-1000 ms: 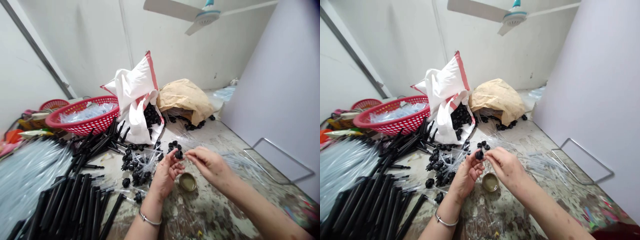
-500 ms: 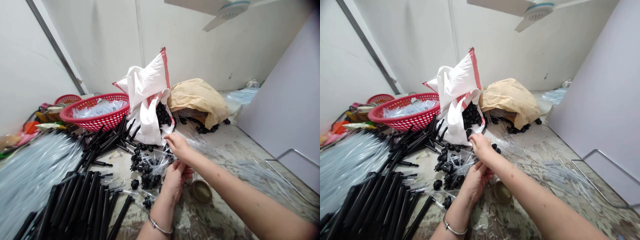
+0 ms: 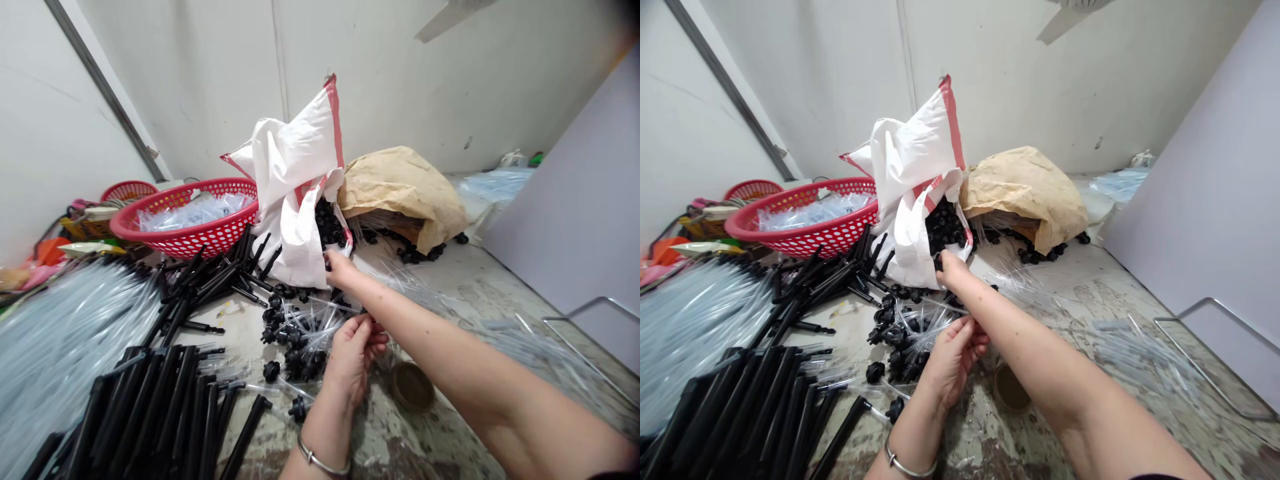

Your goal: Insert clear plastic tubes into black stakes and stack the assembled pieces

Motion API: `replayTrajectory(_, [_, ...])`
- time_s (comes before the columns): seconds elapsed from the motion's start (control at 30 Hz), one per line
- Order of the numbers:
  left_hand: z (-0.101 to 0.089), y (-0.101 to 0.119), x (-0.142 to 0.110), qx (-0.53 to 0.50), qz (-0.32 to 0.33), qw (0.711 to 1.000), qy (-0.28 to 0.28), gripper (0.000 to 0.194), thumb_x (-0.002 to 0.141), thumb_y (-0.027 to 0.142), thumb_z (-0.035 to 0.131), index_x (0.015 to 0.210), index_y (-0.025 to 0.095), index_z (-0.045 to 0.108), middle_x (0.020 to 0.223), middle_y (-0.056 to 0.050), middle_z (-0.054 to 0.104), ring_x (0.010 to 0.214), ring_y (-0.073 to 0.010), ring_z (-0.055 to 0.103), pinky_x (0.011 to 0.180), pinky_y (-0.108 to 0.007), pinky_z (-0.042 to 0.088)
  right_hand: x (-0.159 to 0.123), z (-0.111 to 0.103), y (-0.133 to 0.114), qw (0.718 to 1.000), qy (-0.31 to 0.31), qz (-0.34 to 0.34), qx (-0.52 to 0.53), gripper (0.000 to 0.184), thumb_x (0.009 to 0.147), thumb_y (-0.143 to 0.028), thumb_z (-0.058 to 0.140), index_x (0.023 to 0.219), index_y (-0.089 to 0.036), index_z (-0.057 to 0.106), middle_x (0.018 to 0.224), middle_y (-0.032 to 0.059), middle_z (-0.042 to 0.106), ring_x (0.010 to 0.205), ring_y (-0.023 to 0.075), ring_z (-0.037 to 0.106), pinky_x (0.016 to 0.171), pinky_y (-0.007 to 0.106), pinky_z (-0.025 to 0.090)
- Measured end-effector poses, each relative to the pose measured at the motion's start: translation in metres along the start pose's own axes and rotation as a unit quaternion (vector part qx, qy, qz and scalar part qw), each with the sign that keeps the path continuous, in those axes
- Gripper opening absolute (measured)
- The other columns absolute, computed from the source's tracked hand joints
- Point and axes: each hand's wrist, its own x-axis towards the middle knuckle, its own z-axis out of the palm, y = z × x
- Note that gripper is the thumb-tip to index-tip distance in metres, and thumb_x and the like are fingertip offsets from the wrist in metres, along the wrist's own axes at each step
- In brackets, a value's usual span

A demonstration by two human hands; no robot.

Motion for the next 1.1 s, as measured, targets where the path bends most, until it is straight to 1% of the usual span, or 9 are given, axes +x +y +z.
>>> replayTrajectory(0.1, [0.000, 0.004, 0.000, -0.008, 0.010, 1.000, 0.009, 0.032, 0.067, 0.033, 0.074, 0.086, 0.009, 0.064, 0.072, -0.007, 0.065, 0.060, -0.0106, 0.060, 0.054, -0.018, 0.046, -0.021, -0.034, 0.008, 0.998, 0.004, 0.055, 0.026, 0.026, 0.077, -0.024, 0.062, 0.099, -0.014, 0.052, 0.083, 0.0038, 0.061, 0.069, 0.0143, 0.059, 0.062, 0.027, 0.048])
replayTrajectory(0.23, [0.003, 0.009, -0.001, -0.031, 0.036, 0.999, 0.015, 0.037, 0.072, 0.043, 0.067, 0.094, 0.014, 0.061, 0.081, -0.007, 0.066, 0.067, -0.0123, 0.063, 0.058, -0.020, 0.049, -0.080, -0.074, 0.006, 0.995, -0.027, 0.042, 0.087, 0.030, 0.070, -0.020, 0.065, 0.095, -0.017, 0.049, 0.085, 0.0008, 0.061, 0.066, 0.0107, 0.057, 0.058, 0.022, 0.047])
replayTrajectory(0.33, [0.003, 0.007, -0.002, -0.010, 0.037, 0.999, -0.010, 0.037, 0.070, 0.036, 0.071, 0.099, 0.015, 0.062, 0.085, -0.006, 0.066, 0.063, -0.0097, 0.061, 0.053, -0.018, 0.047, -0.126, -0.087, -0.001, 0.986, -0.082, 0.026, 0.146, 0.035, 0.066, -0.013, 0.063, 0.098, -0.019, 0.049, 0.085, 0.0009, 0.063, 0.065, 0.0116, 0.056, 0.057, 0.024, 0.045])
replayTrajectory(0.43, [0.002, 0.002, -0.004, 0.024, 0.014, 0.999, -0.038, 0.033, 0.068, 0.026, 0.073, 0.097, 0.013, 0.063, 0.089, -0.007, 0.067, 0.059, -0.0072, 0.059, 0.050, -0.016, 0.044, -0.149, -0.091, 0.002, 0.980, -0.088, 0.032, 0.174, 0.039, 0.065, -0.012, 0.064, 0.102, -0.020, 0.051, 0.087, 0.0011, 0.065, 0.071, 0.0136, 0.058, 0.062, 0.026, 0.045])
replayTrajectory(0.57, [0.002, 0.003, -0.004, 0.016, 0.011, 0.999, -0.028, 0.031, 0.067, 0.025, 0.074, 0.094, 0.012, 0.064, 0.078, -0.006, 0.068, 0.062, -0.0092, 0.061, 0.055, -0.017, 0.046, -0.137, -0.089, 0.036, 0.986, -0.049, 0.083, 0.137, 0.025, 0.081, -0.024, 0.055, 0.105, -0.019, 0.054, 0.098, 0.0048, 0.063, 0.086, 0.0154, 0.059, 0.071, 0.025, 0.047])
replayTrajectory(0.73, [0.004, 0.008, -0.004, 0.001, -0.004, 1.000, -0.022, 0.032, 0.067, 0.023, 0.074, 0.095, 0.011, 0.064, 0.083, -0.010, 0.069, 0.066, -0.0114, 0.064, 0.056, -0.016, 0.046, -0.090, -0.064, 0.082, 0.990, -0.017, 0.143, -0.007, 0.017, 0.082, -0.012, 0.050, 0.093, -0.013, 0.062, 0.101, 0.0129, 0.060, 0.097, 0.0219, 0.055, 0.084, 0.031, 0.041])
replayTrajectory(0.83, [0.006, 0.009, -0.005, -0.004, -0.019, 0.999, -0.032, 0.031, 0.068, 0.022, 0.073, 0.095, 0.010, 0.063, 0.084, -0.011, 0.070, 0.068, -0.0129, 0.065, 0.056, -0.017, 0.047, -0.069, -0.047, 0.091, 0.986, -0.027, 0.162, -0.020, 0.012, 0.081, -0.012, 0.054, 0.088, -0.013, 0.064, 0.101, 0.0124, 0.060, 0.096, 0.0226, 0.055, 0.084, 0.034, 0.040])
replayTrajectory(0.93, [0.006, 0.010, -0.006, -0.010, -0.025, 0.999, -0.030, 0.027, 0.071, 0.021, 0.071, 0.095, 0.010, 0.063, 0.085, -0.011, 0.069, 0.067, -0.0121, 0.065, 0.055, -0.016, 0.048, -0.058, -0.039, 0.093, 0.983, -0.039, 0.178, -0.003, 0.009, 0.083, -0.023, 0.058, 0.083, -0.015, 0.061, 0.095, 0.0056, 0.061, 0.089, 0.0181, 0.056, 0.081, 0.036, 0.043])
replayTrajectory(1.1, [0.005, 0.013, -0.005, -0.027, -0.034, 0.999, -0.019, 0.022, 0.075, 0.018, 0.066, 0.095, 0.009, 0.063, 0.086, -0.011, 0.069, 0.068, -0.0125, 0.066, 0.058, -0.016, 0.050, -0.055, -0.054, 0.094, 0.977, -0.006, 0.189, 0.100, 0.013, 0.079, -0.027, 0.057, 0.073, -0.016, 0.059, 0.075, 0.0018, 0.062, 0.073, 0.0146, 0.055, 0.072, 0.030, 0.044])
